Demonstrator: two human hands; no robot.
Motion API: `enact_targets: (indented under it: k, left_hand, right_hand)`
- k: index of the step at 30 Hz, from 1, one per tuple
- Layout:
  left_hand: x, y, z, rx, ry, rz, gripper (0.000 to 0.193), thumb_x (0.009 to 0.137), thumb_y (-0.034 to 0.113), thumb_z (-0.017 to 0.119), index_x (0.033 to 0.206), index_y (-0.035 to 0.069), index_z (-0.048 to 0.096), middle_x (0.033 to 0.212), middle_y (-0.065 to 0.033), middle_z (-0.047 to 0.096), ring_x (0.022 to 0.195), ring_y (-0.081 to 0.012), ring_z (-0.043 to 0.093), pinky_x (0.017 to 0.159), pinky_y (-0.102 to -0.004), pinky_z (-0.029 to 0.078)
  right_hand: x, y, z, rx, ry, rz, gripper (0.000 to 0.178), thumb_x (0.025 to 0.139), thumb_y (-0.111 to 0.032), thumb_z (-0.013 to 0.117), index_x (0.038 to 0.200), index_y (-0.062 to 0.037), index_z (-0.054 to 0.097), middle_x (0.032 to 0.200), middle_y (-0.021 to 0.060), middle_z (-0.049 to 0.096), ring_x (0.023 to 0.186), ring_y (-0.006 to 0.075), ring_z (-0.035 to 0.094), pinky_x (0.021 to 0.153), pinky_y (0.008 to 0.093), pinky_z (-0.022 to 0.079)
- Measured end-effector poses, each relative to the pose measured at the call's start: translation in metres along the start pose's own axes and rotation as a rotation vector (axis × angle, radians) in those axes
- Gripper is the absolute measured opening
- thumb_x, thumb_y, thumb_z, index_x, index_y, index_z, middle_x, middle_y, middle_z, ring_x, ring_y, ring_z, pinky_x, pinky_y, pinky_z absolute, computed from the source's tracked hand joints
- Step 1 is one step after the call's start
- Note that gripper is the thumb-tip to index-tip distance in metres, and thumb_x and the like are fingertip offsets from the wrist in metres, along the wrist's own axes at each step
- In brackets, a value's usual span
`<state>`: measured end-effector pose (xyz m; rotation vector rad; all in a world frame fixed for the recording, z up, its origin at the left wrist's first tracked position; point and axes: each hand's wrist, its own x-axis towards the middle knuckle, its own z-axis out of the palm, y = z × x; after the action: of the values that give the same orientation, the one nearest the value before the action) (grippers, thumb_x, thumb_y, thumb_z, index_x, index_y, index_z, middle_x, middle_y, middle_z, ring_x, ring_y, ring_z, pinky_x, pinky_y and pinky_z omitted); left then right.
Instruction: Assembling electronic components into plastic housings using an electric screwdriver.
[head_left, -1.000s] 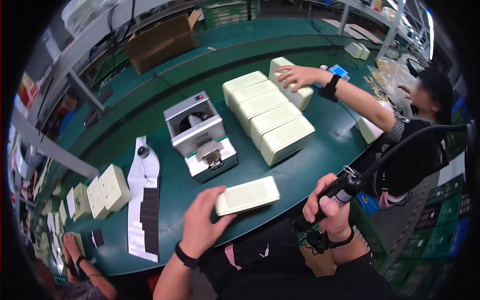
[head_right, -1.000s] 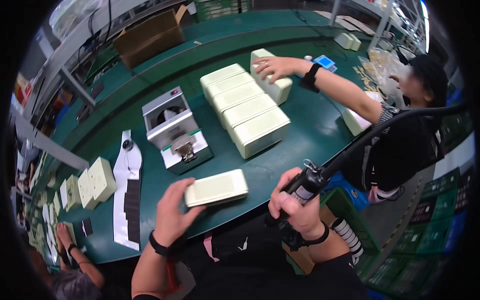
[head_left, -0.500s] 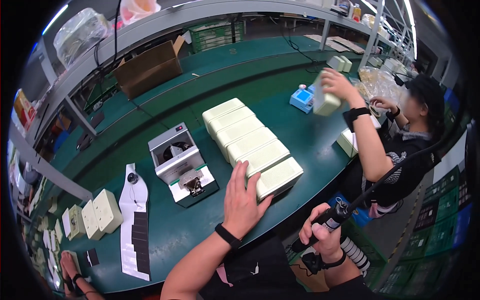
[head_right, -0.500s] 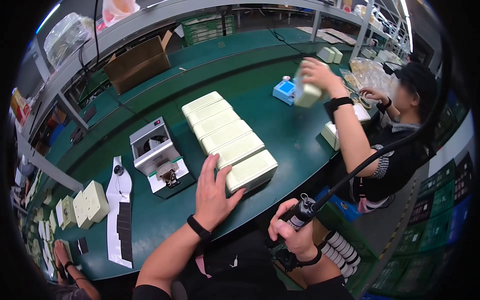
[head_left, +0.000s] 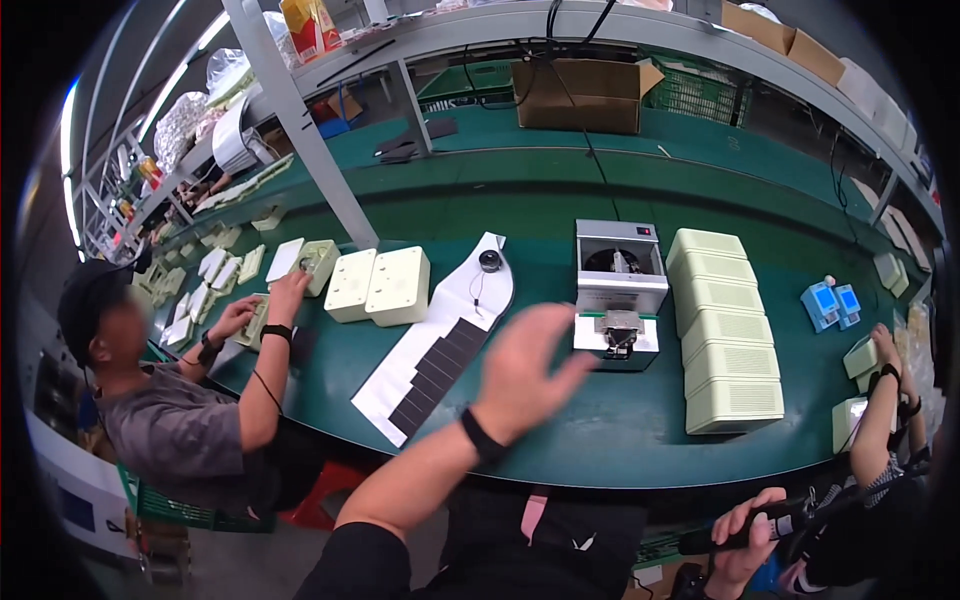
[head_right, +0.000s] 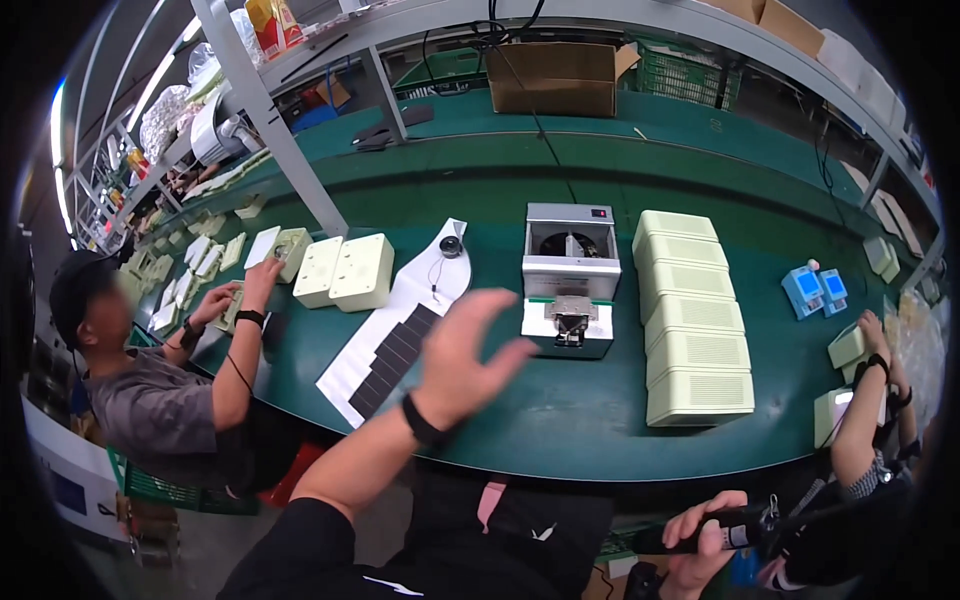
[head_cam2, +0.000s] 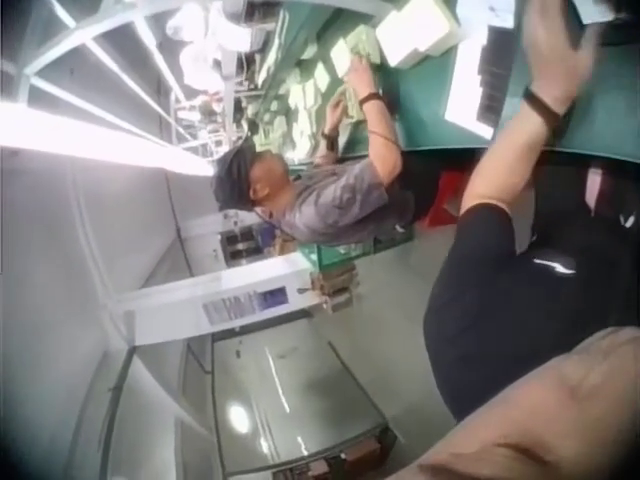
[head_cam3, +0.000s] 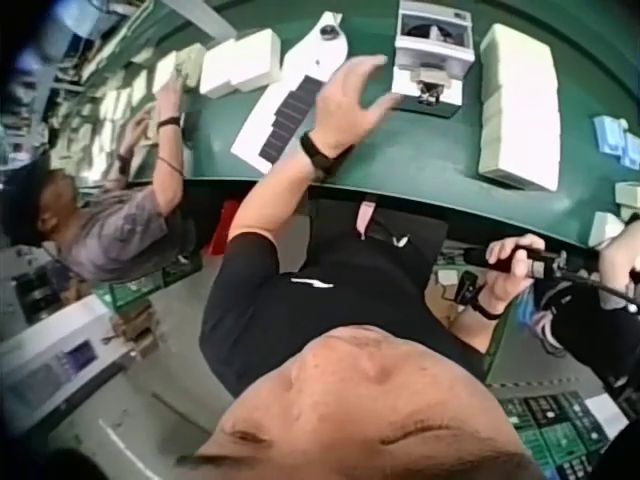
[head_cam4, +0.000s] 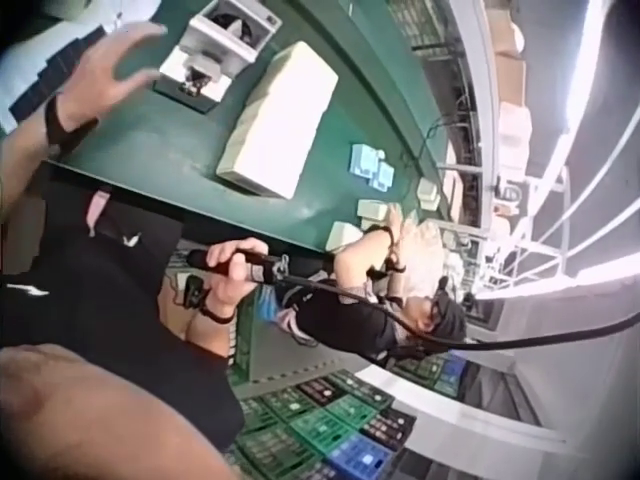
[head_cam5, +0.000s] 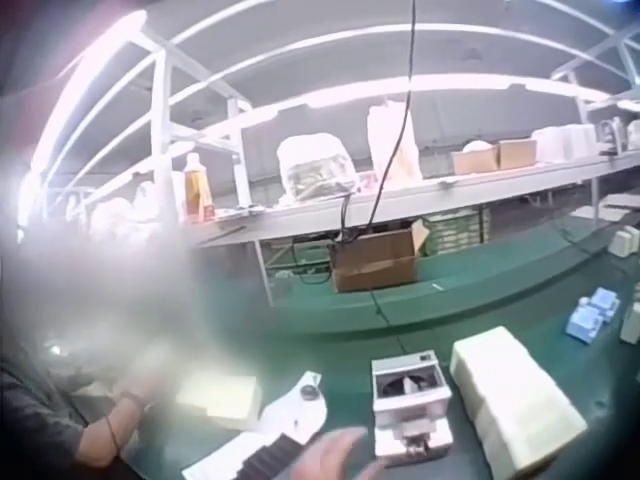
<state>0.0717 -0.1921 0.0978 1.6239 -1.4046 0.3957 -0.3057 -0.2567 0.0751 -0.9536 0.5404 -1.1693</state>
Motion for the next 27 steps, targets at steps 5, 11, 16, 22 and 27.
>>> enact_targets:
  k: [5,11,16,22,27]
  left_hand:
    - [-0.021,-0.124,-0.073,0.709,0.090,-0.335,0.074,0.084,0.032,0.086,0.143,0.004,0.051,0.141,-0.0257,0.050,0.125,-0.0442,0.056,0.103,-0.0479,0.050]
    - [-0.040,-0.178,-0.076,0.721,0.105,-0.864,0.099,0.071,0.047,0.093,0.147,0.004,0.046,0.148,-0.0313,0.037,0.129,-0.0510,0.050,0.108,-0.0514,0.048]
    - [-0.029,-0.188,-0.079,0.652,0.158,-0.934,0.096,0.069,0.046,0.094,0.143,0.002,0.050,0.146,-0.0313,0.039,0.129,-0.0488,0.051,0.108,-0.0504,0.048]
    - [-0.030,-0.190,-0.104,0.419,0.215,-0.924,0.085,0.069,0.032,0.093,0.139,0.002,0.054,0.147,-0.0268,0.036,0.125,-0.0460,0.054,0.107,-0.0490,0.050]
    - [-0.038,-0.136,-0.108,0.298,0.227,-0.746,0.083,0.066,0.029,0.094,0.136,0.004,0.057,0.146,-0.0227,0.041,0.127,-0.0402,0.055,0.107,-0.0493,0.050]
  right_hand:
    - [0.005,0.018,0.006,-0.113,-0.051,0.038,0.038,0.097,-0.034,0.068,0.112,-0.0089,0.044,0.068,0.0042,0.051,0.047,0.0155,0.050,0.045,0.0291,0.046]
    - [0.011,0.033,0.043,-0.067,-0.143,0.055,0.039,0.096,-0.034,0.069,0.112,-0.0084,0.044,0.067,0.0041,0.051,0.046,0.0158,0.050,0.044,0.0292,0.047]
    - [0.013,0.027,0.052,-0.097,-0.204,0.041,0.040,0.096,-0.034,0.070,0.111,-0.0079,0.044,0.067,0.0045,0.051,0.046,0.0160,0.051,0.044,0.0294,0.047]
    - [0.007,0.023,0.036,-0.116,-0.168,0.034,0.039,0.096,-0.033,0.069,0.112,-0.0079,0.043,0.067,0.0049,0.051,0.047,0.0162,0.052,0.045,0.0294,0.047]
    - [0.005,0.017,0.027,-0.134,-0.088,0.015,0.037,0.097,-0.030,0.069,0.111,-0.0078,0.043,0.067,0.0051,0.051,0.047,0.0166,0.052,0.045,0.0298,0.048]
